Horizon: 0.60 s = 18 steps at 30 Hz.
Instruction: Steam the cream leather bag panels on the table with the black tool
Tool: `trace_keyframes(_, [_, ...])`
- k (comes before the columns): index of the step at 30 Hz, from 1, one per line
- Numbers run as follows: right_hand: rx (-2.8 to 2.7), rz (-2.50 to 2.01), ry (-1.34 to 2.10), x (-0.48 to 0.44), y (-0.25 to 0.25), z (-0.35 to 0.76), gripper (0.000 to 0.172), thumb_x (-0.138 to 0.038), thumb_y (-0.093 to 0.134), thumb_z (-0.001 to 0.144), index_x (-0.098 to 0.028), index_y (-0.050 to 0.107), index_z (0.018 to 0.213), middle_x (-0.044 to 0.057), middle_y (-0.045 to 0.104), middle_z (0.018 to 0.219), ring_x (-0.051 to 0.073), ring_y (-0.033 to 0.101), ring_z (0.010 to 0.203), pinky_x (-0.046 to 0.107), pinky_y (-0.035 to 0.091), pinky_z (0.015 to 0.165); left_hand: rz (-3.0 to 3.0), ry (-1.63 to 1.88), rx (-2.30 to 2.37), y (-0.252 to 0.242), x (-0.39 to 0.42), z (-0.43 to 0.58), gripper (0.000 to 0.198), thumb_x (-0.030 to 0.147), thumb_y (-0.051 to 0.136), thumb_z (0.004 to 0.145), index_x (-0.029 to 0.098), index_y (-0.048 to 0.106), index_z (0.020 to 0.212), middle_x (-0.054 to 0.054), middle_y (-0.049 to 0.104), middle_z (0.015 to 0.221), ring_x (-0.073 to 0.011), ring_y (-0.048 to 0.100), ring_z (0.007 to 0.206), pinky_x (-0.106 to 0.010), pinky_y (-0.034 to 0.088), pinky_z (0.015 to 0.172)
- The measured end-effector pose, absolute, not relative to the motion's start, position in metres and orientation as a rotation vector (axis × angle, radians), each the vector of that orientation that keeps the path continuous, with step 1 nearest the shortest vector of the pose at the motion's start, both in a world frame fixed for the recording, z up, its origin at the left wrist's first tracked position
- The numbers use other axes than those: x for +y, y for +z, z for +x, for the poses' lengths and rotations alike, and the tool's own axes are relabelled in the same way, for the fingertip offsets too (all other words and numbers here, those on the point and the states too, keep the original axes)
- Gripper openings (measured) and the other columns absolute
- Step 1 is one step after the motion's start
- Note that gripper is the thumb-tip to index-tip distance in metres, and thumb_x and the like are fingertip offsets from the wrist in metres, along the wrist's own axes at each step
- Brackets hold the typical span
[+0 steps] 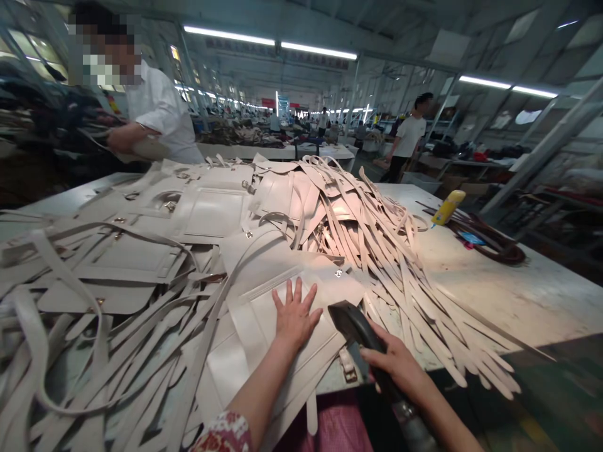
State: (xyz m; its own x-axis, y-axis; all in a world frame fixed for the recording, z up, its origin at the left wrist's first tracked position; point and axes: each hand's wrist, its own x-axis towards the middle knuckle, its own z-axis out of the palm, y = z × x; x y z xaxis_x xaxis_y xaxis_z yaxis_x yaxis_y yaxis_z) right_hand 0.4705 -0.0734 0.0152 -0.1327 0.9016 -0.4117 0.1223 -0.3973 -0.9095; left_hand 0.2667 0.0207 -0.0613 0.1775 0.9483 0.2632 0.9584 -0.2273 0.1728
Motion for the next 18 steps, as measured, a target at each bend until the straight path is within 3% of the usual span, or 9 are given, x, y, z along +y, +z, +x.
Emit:
trace_keyframes(7, [-1.002,-1.397,1.839,-0.098,-0.012,0.498,0.092,-0.046,0.065,0.065,-0.017,0.016,0.137,-0.004,0.059,0.048,0.013,0.051,0.034,0.020,0.041,0.033,-2.392,-0.499,-1.945,-0.064,0.021,0.270,0.058,0.057,0.039,0.081,0.037,0.028,0.134,-0.007,0.021,0.146,-0.0342,0.010,0.133,-0.062,-0.005,0.100])
trace_keyframes(13, [-1.109,-1.519,1.547,-0.061,0.003,0.486,0.082,-0.042,0.067,0.064,-0.016,0.030,0.133,-0.005,0.058,0.048,0.014,0.053,0.039,0.023,0.043,0.037,-2.656,-0.459,-1.977,-0.049,0.029,0.254,0.056,0.047,0.044,0.080,0.030,0.034,0.133,-0.010,0.023,0.145,-0.0350,0.014,0.132,-0.064,0.002,0.098])
trace_keyframes(16, [-1.268,-1.606,1.345,-0.068,0.018,0.474,0.079,-0.039,0.065,0.068,-0.020,0.028,0.135,-0.007,0.057,0.047,0.015,0.053,0.041,0.025,0.045,0.041,-2.861,-0.390,-1.867,-0.037,0.017,0.215,0.048,0.038,0.048,0.079,0.027,0.045,0.126,-0.006,0.033,0.141,-0.0313,0.019,0.131,-0.055,0.010,0.102])
trace_keyframes(18, [-1.378,-1.640,1.335,-0.085,0.021,0.468,0.079,-0.038,0.064,0.071,-0.023,0.023,0.137,-0.003,0.065,0.059,0.017,0.057,0.047,0.028,0.048,0.046,-2.874,-0.365,-1.793,-0.034,-0.001,0.185,0.044,0.037,0.049,0.079,0.028,0.048,0.123,-0.003,0.037,0.138,-0.0296,0.019,0.131,-0.052,0.009,0.104])
